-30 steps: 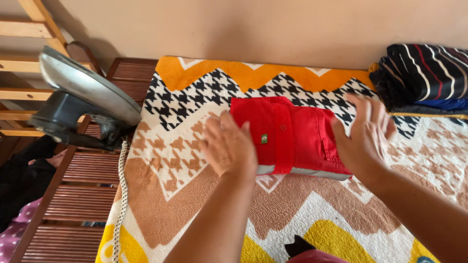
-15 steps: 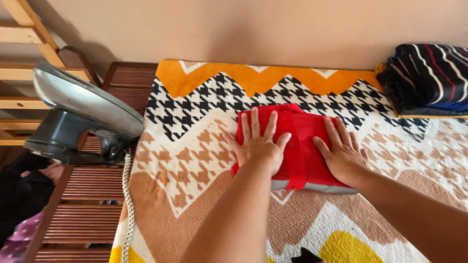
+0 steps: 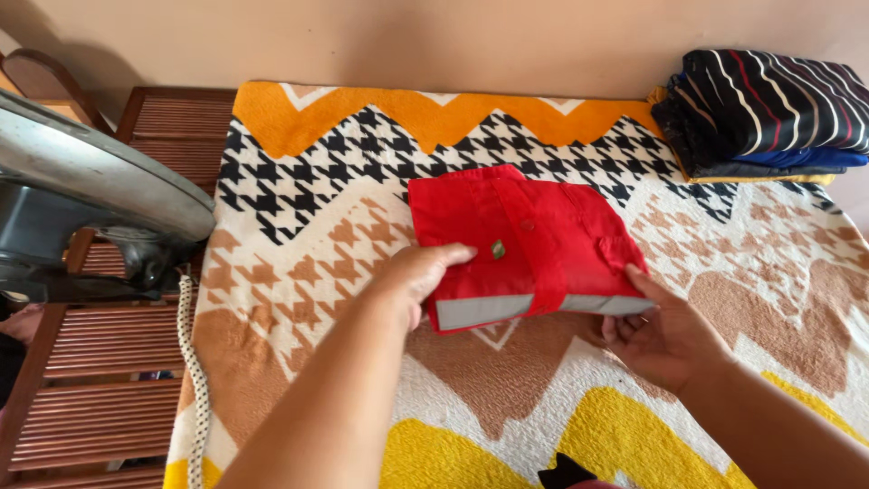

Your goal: The person folds a red shirt and then irons a purple patterned cloth on a flat surface.

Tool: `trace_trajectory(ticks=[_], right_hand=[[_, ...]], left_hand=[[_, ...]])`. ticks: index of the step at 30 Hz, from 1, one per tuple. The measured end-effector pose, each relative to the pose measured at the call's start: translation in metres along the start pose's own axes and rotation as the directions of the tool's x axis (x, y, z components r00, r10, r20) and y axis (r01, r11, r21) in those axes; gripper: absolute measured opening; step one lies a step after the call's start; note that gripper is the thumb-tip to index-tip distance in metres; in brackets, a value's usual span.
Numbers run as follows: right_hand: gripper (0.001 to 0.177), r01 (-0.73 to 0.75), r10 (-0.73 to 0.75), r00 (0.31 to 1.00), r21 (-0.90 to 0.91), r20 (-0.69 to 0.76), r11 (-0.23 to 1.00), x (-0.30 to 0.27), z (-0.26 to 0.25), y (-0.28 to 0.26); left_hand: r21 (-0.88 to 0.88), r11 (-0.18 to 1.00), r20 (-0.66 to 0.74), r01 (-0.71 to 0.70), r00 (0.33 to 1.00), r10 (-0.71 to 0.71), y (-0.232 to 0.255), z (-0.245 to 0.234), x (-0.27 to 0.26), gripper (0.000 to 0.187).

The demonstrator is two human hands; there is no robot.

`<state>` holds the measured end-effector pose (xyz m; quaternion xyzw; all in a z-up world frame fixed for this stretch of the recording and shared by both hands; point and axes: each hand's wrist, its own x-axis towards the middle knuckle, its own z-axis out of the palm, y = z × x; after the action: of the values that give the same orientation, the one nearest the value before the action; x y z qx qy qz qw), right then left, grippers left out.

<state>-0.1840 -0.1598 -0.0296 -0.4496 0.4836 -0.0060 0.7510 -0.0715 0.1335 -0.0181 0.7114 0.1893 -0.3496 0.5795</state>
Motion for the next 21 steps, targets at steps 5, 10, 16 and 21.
trace_trajectory(ticks=[5, 10, 16, 21], right_hand=[[0.048, 0.036, -0.157, 0.907, 0.3, 0.392, 0.953, -0.012, 0.017, -0.036], [0.056, 0.186, -0.297, 0.706, 0.236, 0.643, 0.954, 0.018, 0.001, -0.137], [0.051, 0.297, -0.39, 0.63, 0.255, 0.672, 0.92, 0.082, -0.062, -0.273], [0.046, 0.195, -0.411, 0.739, 0.414, 0.535, 0.889, 0.17, -0.133, -0.368]], left_hand=[[-0.583, 0.806, 0.304, 0.107, 0.948, 0.093, -0.003, 0.034, -0.005, 0.05], [-0.672, 0.74, 0.268, -0.036, 0.919, 0.289, 0.063, 0.094, -0.023, 0.047], [-0.808, 0.537, 0.3, -0.243, 0.615, 0.729, 0.213, 0.231, 0.025, 0.05], [-0.732, 0.559, 0.171, -0.39, 0.689, 0.704, 0.303, 0.379, 0.076, 0.063]])
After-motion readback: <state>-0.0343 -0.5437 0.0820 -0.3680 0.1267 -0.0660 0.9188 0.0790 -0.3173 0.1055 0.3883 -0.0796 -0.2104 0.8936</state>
